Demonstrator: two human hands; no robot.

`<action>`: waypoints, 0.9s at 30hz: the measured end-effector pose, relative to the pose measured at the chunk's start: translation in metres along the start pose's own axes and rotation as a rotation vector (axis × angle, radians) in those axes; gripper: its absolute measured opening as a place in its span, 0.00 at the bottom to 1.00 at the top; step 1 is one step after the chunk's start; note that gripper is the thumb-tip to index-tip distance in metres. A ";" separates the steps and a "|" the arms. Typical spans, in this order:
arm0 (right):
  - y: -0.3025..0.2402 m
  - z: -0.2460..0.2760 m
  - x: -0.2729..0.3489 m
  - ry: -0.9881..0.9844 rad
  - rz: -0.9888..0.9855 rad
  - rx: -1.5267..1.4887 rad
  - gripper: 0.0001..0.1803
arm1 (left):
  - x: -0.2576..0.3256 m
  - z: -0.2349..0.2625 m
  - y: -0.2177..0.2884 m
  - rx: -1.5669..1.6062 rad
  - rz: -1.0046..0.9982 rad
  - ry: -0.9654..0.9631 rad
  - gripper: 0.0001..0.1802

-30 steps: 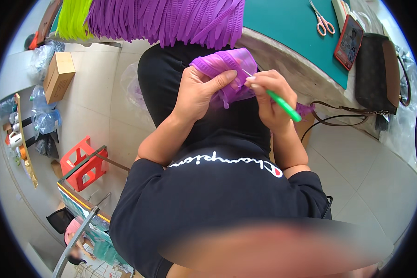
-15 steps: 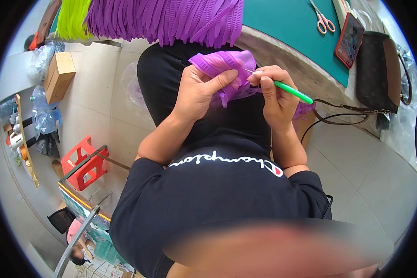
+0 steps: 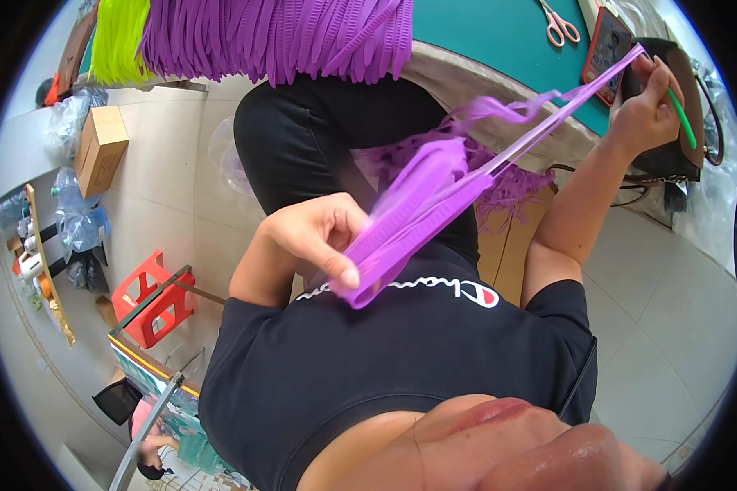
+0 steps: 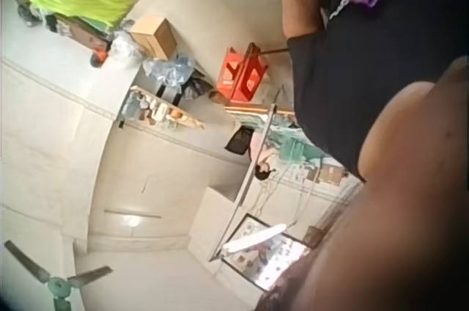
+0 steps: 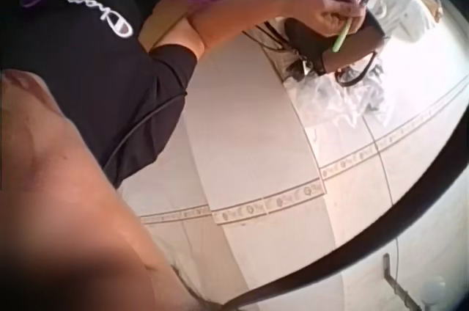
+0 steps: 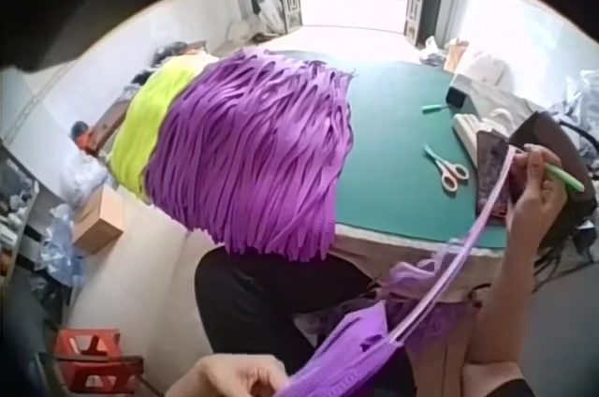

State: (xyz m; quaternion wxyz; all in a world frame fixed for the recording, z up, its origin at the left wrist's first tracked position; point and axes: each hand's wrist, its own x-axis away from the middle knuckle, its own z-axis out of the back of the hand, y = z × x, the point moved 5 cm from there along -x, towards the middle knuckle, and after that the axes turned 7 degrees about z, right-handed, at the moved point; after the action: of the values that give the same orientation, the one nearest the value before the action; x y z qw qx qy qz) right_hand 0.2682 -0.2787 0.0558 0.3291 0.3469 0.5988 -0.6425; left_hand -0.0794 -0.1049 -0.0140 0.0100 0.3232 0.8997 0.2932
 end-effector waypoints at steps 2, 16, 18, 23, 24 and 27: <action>0.016 -0.012 -0.003 -0.111 -0.273 -0.310 0.10 | -0.002 -0.005 -0.001 0.136 0.028 -0.049 0.11; -0.155 -0.068 0.131 -0.688 0.365 -0.385 0.10 | -0.041 0.038 0.045 -0.027 -0.800 0.889 0.05; -0.154 -0.071 0.132 -0.680 0.376 -0.382 0.10 | -0.041 0.037 0.045 -0.059 -0.829 0.924 0.05; -0.152 -0.071 0.135 -0.683 0.414 -0.364 0.11 | -0.041 0.036 0.047 -0.130 -0.857 0.940 0.04; -0.152 -0.071 0.135 -0.687 0.428 -0.336 0.11 | -0.041 0.036 0.047 -0.132 -0.863 0.947 0.04; -0.157 -0.072 0.134 -0.705 0.451 -0.250 0.11 | -0.040 0.035 0.046 -0.164 -0.877 0.962 0.03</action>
State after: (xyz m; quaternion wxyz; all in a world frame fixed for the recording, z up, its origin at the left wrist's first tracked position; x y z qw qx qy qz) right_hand 0.0673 -0.1976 0.0247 0.6850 0.1857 0.4324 -0.5562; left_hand -0.0138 -0.0814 -0.0254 -0.2502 -0.2425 0.8270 0.4413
